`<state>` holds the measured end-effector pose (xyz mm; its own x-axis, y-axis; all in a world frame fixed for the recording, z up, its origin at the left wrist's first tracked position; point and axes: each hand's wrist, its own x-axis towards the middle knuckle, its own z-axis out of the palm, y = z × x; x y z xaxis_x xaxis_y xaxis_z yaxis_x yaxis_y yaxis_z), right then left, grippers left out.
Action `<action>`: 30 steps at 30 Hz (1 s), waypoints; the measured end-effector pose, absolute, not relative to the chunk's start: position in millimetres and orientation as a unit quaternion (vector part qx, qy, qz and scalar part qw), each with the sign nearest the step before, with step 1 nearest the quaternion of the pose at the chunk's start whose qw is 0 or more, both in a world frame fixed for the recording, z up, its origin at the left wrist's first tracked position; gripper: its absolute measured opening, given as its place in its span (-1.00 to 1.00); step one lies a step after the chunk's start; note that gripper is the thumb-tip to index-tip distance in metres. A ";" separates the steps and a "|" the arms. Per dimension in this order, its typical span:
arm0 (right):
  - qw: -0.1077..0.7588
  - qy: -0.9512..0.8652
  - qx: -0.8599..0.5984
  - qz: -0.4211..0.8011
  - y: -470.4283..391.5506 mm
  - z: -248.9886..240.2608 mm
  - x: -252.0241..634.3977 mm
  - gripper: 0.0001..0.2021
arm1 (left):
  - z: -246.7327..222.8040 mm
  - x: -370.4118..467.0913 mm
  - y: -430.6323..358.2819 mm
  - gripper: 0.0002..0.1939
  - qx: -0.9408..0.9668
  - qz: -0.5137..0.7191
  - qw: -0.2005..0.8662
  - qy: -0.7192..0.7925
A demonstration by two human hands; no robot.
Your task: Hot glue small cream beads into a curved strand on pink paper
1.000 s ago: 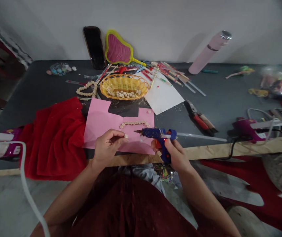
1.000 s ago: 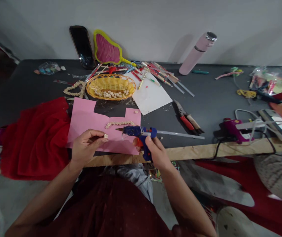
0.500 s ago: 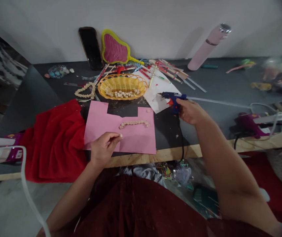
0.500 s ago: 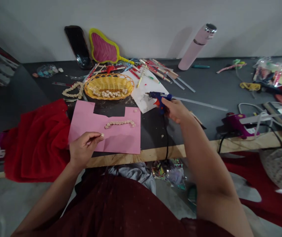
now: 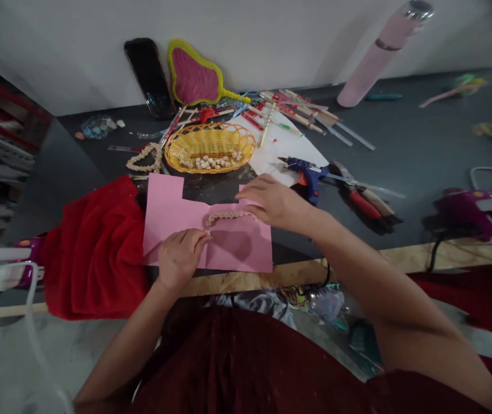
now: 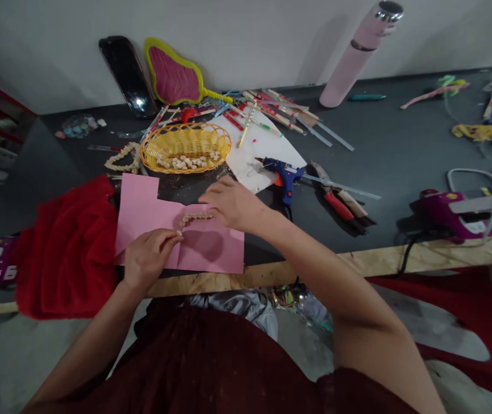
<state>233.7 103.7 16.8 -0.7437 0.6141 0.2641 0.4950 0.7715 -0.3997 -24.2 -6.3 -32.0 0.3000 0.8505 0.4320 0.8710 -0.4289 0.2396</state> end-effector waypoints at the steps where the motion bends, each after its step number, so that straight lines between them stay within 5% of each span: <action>1: 0.178 -0.933 -0.275 0.151 105.1 11.9 220.5 -0.77 | -32.3 -24.6 -5.7 -0.74 -0.808 -0.253 0.021 -0.532; 12: 0.088 -0.950 -0.249 0.168 112.3 -18.0 171.9 -0.82 | -36.1 -24.4 -3.2 -0.77 -0.797 -0.252 0.029 -0.548; 30: 0.103 -0.947 -0.256 0.166 111.7 -30.3 169.4 -0.83 | -36.1 -22.2 1.0 -0.78 -0.773 -0.236 0.021 -0.588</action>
